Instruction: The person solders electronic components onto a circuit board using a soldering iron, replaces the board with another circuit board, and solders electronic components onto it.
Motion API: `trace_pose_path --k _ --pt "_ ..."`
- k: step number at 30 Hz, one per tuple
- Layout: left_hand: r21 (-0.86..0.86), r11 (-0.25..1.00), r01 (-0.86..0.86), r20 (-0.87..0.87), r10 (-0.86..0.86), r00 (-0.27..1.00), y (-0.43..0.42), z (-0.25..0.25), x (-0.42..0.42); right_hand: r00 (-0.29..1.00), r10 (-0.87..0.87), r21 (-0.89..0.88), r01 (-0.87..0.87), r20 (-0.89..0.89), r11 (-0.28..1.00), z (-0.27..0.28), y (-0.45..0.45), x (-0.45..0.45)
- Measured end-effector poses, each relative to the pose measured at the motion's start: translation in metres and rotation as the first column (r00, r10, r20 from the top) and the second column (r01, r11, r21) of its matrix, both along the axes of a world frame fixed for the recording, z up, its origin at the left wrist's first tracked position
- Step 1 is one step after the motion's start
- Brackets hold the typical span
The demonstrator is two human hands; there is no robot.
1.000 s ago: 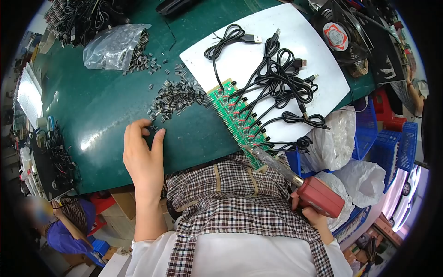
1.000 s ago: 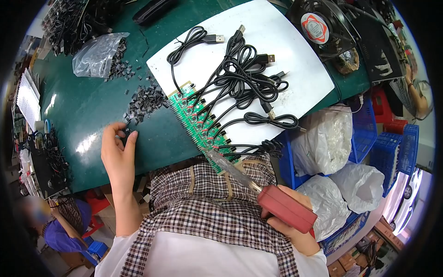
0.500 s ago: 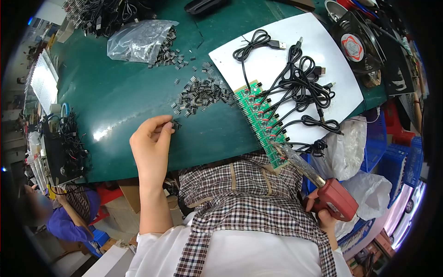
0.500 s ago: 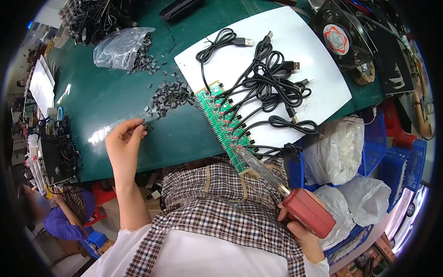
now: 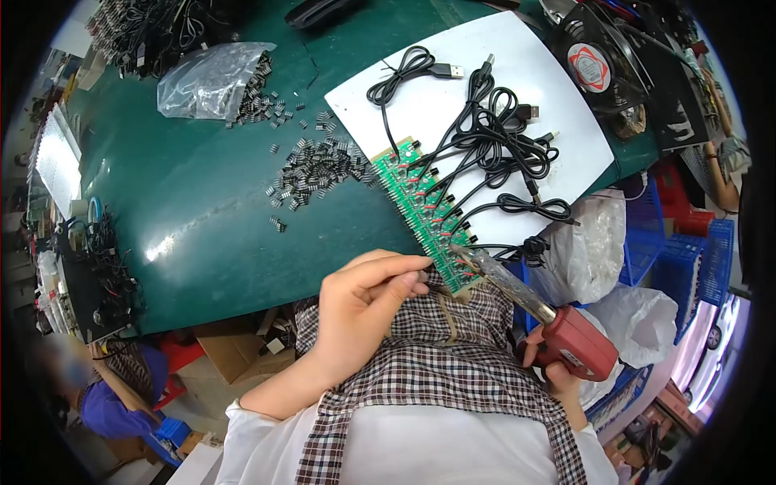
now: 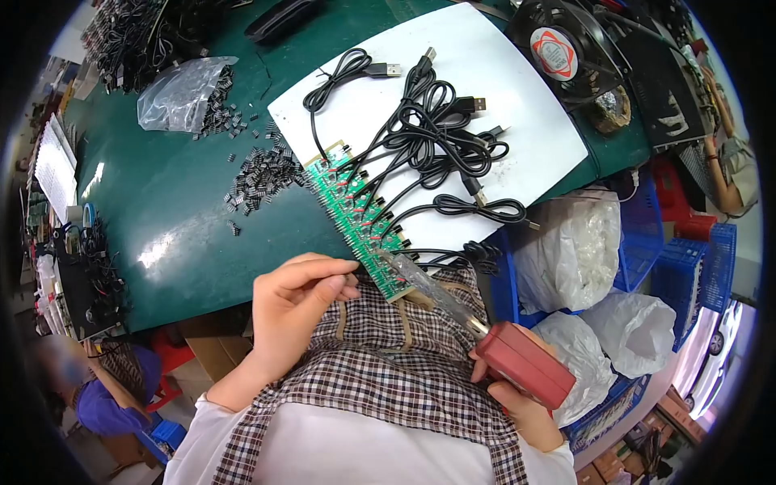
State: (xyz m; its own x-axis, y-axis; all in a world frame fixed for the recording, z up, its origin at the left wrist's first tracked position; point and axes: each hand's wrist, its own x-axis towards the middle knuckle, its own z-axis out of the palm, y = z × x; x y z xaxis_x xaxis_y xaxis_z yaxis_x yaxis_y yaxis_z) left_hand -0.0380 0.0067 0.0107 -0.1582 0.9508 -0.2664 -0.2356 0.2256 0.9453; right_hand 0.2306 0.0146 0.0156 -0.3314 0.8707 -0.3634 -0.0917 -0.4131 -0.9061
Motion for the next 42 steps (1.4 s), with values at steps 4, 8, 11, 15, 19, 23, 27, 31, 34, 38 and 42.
trace_pose_path --k 4,8,11,15,19,23,27,31,34,38,42 --pt "-0.146 0.988 -0.058 0.118 0.075 0.990 0.003 0.001 0.013 1.000 -0.010 -0.043 0.009 -0.011 0.999 0.002 -0.002 0.003" --pt "-0.066 0.993 -0.099 0.012 0.100 0.995 0.001 -0.003 0.015 0.998 -0.024 -0.073 0.020 -0.049 0.997 0.003 -0.004 0.003" --pt "0.040 0.999 -0.030 -0.256 0.039 0.966 0.001 -0.004 0.010 0.999 0.031 -0.096 -0.035 -0.039 0.995 0.000 -0.004 0.009" --pt "0.159 0.983 0.087 -0.576 0.021 0.817 0.002 -0.006 0.006 0.999 0.037 -0.072 -0.040 -0.039 0.997 0.002 -0.001 0.007" --pt "-0.063 0.989 -0.131 -0.029 0.129 0.991 -0.001 -0.001 0.014 0.998 0.059 -0.075 -0.058 0.013 0.996 0.006 0.002 0.005" --pt "-0.139 0.985 -0.099 0.131 0.117 0.984 0.003 -0.003 0.014 0.997 0.071 -0.066 -0.069 0.032 0.995 0.008 0.004 0.003" --pt "-0.139 0.987 -0.085 0.145 0.105 0.984 0.006 -0.003 0.014 0.999 0.045 -0.049 -0.044 0.017 0.998 0.008 0.004 0.001" --pt "-0.142 0.985 -0.097 0.130 0.116 0.985 0.010 0.000 0.016 0.998 0.065 -0.033 -0.065 -0.006 0.997 0.002 0.005 0.006" --pt "-0.124 0.986 -0.113 0.111 0.127 0.986 0.011 0.001 0.018 0.998 0.063 -0.019 -0.063 -0.001 0.998 0.001 0.004 0.005" --pt "-0.120 0.987 -0.109 0.055 0.117 0.992 0.012 -0.003 0.018 0.998 0.061 -0.065 -0.060 0.012 0.996 0.002 0.003 0.005" --pt "-0.122 0.987 -0.100 0.021 0.103 0.994 0.012 -0.004 0.018 0.999 0.051 -0.024 -0.051 -0.004 0.998 -0.001 0.003 0.005"
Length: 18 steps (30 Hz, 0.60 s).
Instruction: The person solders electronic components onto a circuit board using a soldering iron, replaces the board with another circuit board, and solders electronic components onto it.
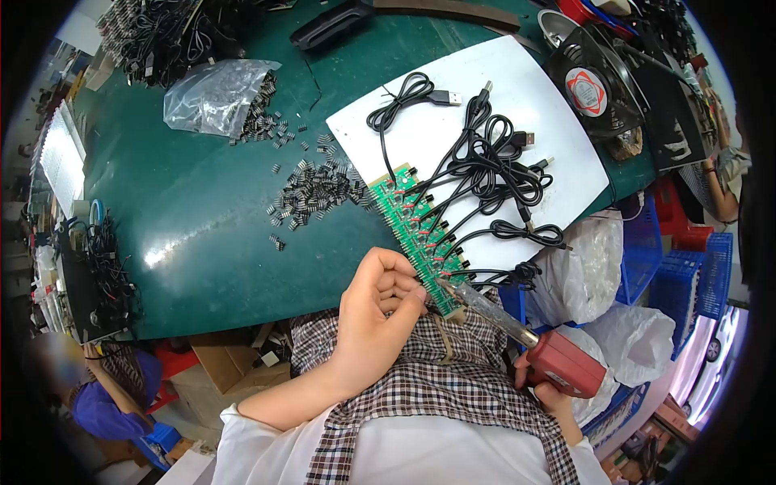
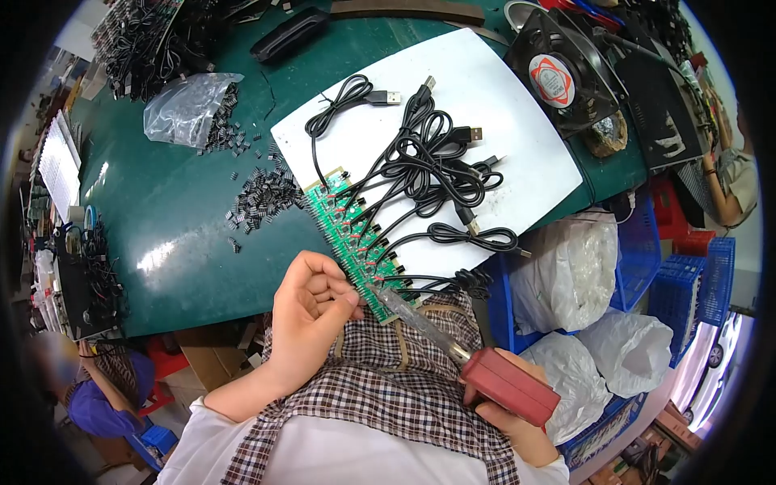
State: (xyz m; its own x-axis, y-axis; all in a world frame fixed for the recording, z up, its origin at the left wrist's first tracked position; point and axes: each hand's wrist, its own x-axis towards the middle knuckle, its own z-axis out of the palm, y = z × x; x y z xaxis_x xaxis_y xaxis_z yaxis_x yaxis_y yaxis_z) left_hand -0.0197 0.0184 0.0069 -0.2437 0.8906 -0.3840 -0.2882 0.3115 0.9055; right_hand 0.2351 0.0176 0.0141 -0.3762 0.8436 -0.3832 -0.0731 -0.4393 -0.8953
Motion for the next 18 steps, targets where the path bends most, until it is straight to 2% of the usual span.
trace_pose_path --k 6,9,11,14,18 --pt "0.009 1.000 -0.003 0.031 0.003 1.000 -0.001 -0.002 0.001 0.999 -0.012 -0.035 0.014 0.042 0.999 0.004 0.001 -0.005" --pt "0.023 1.000 0.008 0.000 -0.008 1.000 -0.001 -0.003 0.001 0.997 0.051 -0.033 -0.049 0.057 0.998 -0.008 -0.003 0.008" --pt "0.028 1.000 0.014 -0.027 -0.013 1.000 0.000 -0.003 0.001 0.992 0.040 0.092 -0.051 0.121 0.994 -0.018 -0.007 0.015" --pt "0.035 0.999 0.008 -0.028 -0.007 1.000 -0.001 -0.004 0.001 0.976 0.072 0.177 -0.110 0.206 0.978 -0.022 -0.008 0.022" --pt "0.036 0.999 0.001 -0.016 0.000 1.000 -0.001 -0.005 0.002 0.978 0.065 0.186 -0.103 0.199 0.977 -0.022 -0.013 0.024"
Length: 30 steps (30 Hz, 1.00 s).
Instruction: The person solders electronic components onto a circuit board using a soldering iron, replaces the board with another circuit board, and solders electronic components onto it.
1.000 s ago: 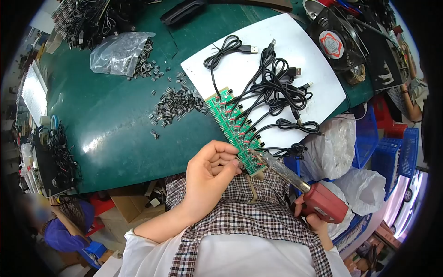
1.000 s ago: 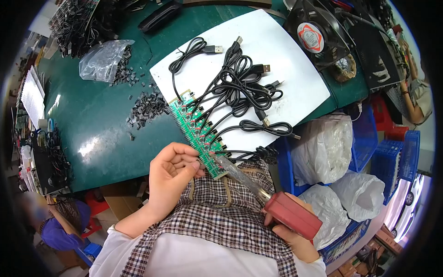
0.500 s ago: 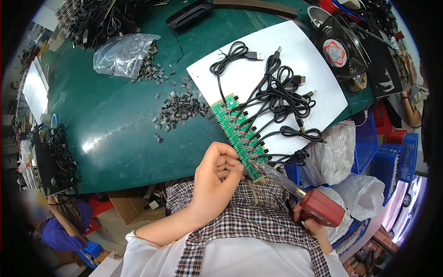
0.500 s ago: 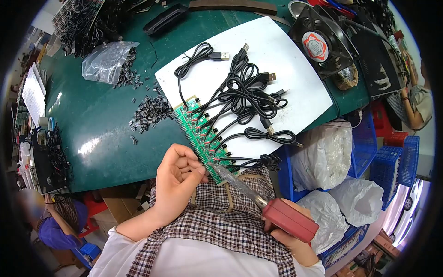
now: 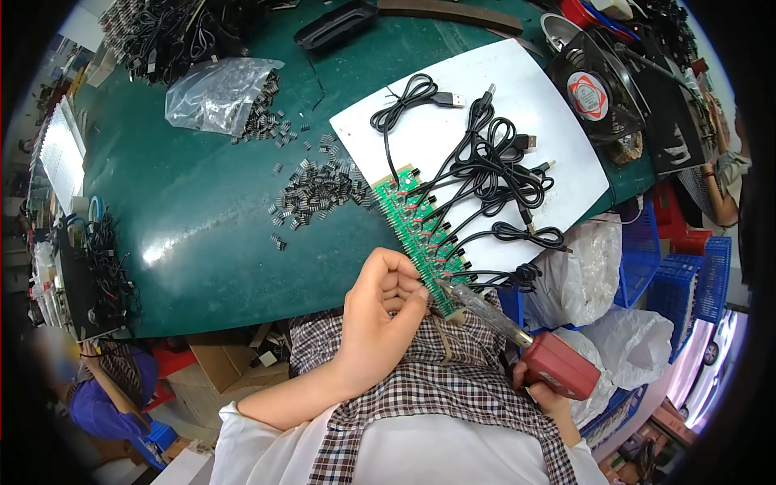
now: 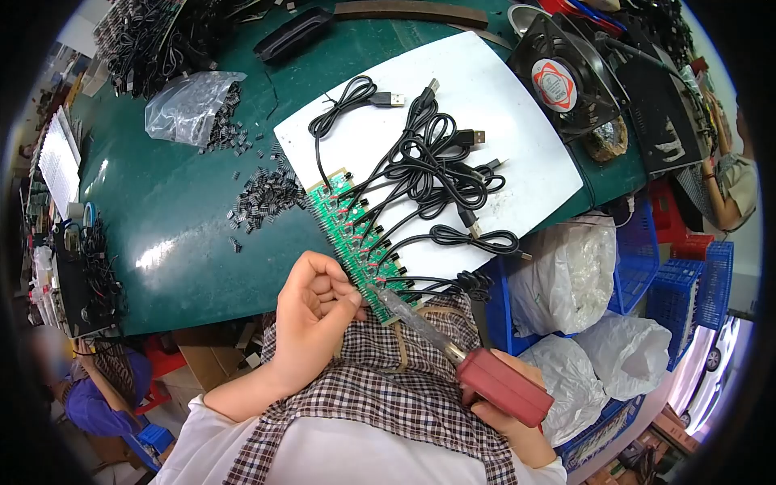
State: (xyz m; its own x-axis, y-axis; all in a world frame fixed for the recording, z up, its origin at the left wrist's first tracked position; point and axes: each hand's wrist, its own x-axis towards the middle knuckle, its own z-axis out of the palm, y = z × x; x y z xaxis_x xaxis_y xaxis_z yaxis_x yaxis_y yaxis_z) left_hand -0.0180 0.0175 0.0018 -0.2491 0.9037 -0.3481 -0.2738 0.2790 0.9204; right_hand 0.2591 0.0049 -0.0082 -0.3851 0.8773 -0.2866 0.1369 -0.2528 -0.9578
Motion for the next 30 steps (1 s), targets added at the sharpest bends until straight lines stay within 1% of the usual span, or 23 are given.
trace_pose_path --k 2,5,6,8,9,11,14,18,20,21,23,24,26,27,29,30 --pt "0.001 1.000 0.001 -0.005 -0.001 1.000 0.000 0.000 0.000 0.992 -0.071 -0.132 0.058 -0.101 0.990 0.006 -0.002 -0.004" --pt "0.005 1.000 -0.007 0.015 0.007 1.000 0.000 0.001 0.000 0.989 -0.059 -0.160 0.036 -0.138 0.986 0.014 0.004 -0.010" --pt "0.005 1.000 -0.008 0.015 0.007 1.000 0.000 0.001 0.001 0.989 -0.058 -0.160 0.036 -0.138 0.986 0.008 0.002 -0.004" --pt "0.007 1.000 -0.007 0.014 0.007 1.000 0.001 0.001 0.000 0.995 0.073 0.073 -0.078 0.065 0.994 -0.006 0.001 0.010" --pt "0.005 1.000 -0.006 0.014 0.005 1.000 0.000 0.001 0.001 0.995 0.072 0.072 -0.077 0.065 0.994 -0.004 0.000 0.009" --pt "0.010 1.000 -0.006 0.011 0.006 1.000 0.000 0.001 0.001 0.999 0.006 0.050 -0.008 0.045 0.999 0.005 0.003 -0.002" --pt "0.009 1.000 -0.009 0.016 0.009 1.000 0.000 -0.001 0.000 0.999 -0.037 0.037 0.036 0.016 0.999 0.006 0.001 -0.004" --pt "0.005 1.000 -0.015 0.023 0.015 1.000 -0.001 -0.001 0.000 1.000 -0.022 0.060 0.022 0.005 0.998 0.009 0.003 -0.006" --pt "0.010 1.000 0.000 0.009 0.000 1.000 -0.001 -0.001 0.000 0.983 -0.076 -0.162 0.048 -0.169 0.986 0.023 0.008 -0.019" --pt "0.011 1.000 0.001 0.009 -0.001 1.000 -0.001 -0.001 0.000 0.983 -0.076 -0.161 0.049 -0.168 0.986 0.023 0.006 -0.022" --pt "0.019 1.000 0.024 -0.014 -0.024 1.000 -0.001 0.000 -0.001 0.963 -0.195 -0.173 0.163 -0.186 0.971 0.020 0.001 -0.024" --pt "0.019 1.000 0.024 -0.014 -0.024 1.000 -0.002 0.002 -0.002 0.963 -0.195 -0.173 0.163 -0.186 0.971 0.017 0.001 -0.021" --pt "0.008 1.000 0.027 -0.028 -0.027 0.999 -0.003 0.006 -0.003 0.994 -0.048 -0.029 0.046 -0.102 0.999 0.010 0.002 -0.012" --pt "0.008 1.000 0.027 -0.026 -0.027 0.999 -0.003 0.005 -0.005 0.994 -0.049 -0.029 0.046 -0.100 0.999 0.010 0.002 -0.011" --pt "0.022 0.998 -0.050 -0.278 0.055 0.959 -0.006 0.002 -0.013 0.997 -0.037 -0.023 0.036 -0.068 0.999 0.009 0.002 -0.011" --pt "0.053 0.994 -0.100 -0.482 0.113 0.869 -0.005 0.003 -0.022 0.997 -0.037 -0.024 0.036 -0.067 0.999 0.008 0.001 -0.010"
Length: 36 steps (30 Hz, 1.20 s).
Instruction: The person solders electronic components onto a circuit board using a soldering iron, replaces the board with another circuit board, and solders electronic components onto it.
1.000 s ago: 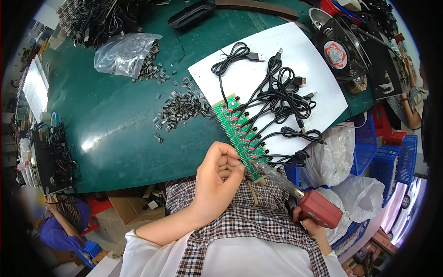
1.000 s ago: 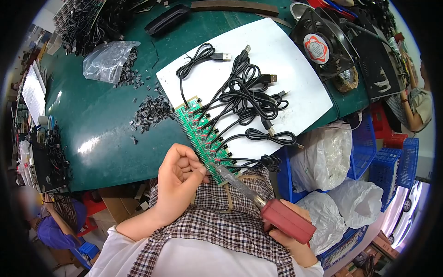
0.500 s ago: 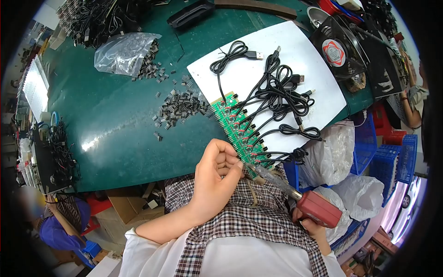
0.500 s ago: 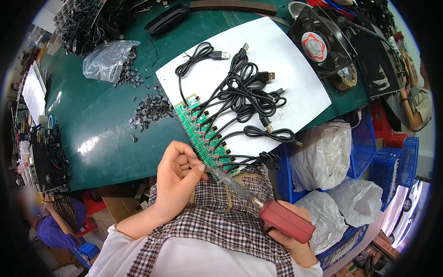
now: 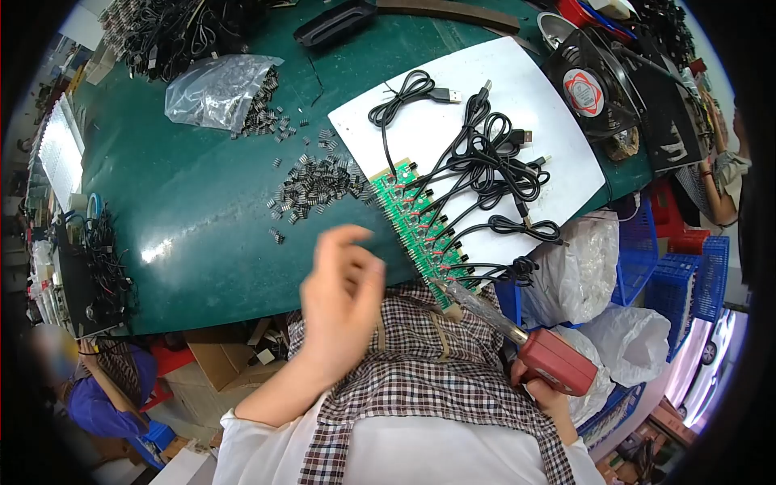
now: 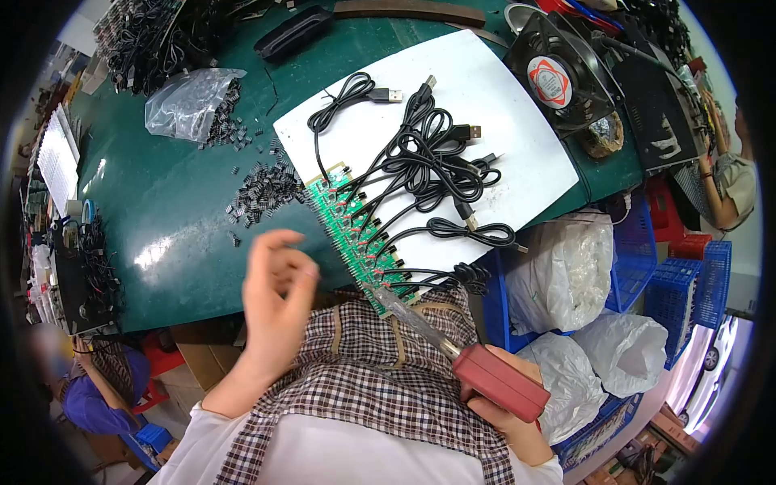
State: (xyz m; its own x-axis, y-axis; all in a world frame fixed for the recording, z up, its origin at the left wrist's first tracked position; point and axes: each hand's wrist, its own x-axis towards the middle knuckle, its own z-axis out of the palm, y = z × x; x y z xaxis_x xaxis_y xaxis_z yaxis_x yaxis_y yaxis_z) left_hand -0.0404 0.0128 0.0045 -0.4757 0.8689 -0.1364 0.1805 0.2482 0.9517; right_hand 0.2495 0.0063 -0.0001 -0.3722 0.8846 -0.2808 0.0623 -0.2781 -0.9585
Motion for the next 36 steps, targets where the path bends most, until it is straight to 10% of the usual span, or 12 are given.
trace_pose_path --k 6,15,28,36 --pt "-0.093 0.958 -0.272 -0.832 0.075 0.549 -0.010 -0.005 -0.066 0.949 0.124 0.308 -0.215 0.291 0.927 -0.016 -0.004 0.020" --pt "-0.053 0.980 -0.190 -0.573 0.126 0.810 -0.010 -0.011 -0.082 0.966 0.061 0.223 -0.119 0.250 0.967 -0.011 -0.012 0.021" --pt "0.067 0.990 -0.128 -0.726 0.136 0.674 -0.008 -0.011 -0.084 0.997 -0.015 0.145 0.003 0.079 0.989 -0.004 -0.012 0.008" --pt "0.155 0.960 -0.232 -0.246 0.265 0.932 -0.008 -0.007 -0.072 0.969 0.057 0.226 -0.113 0.241 0.968 -0.015 -0.015 0.019"
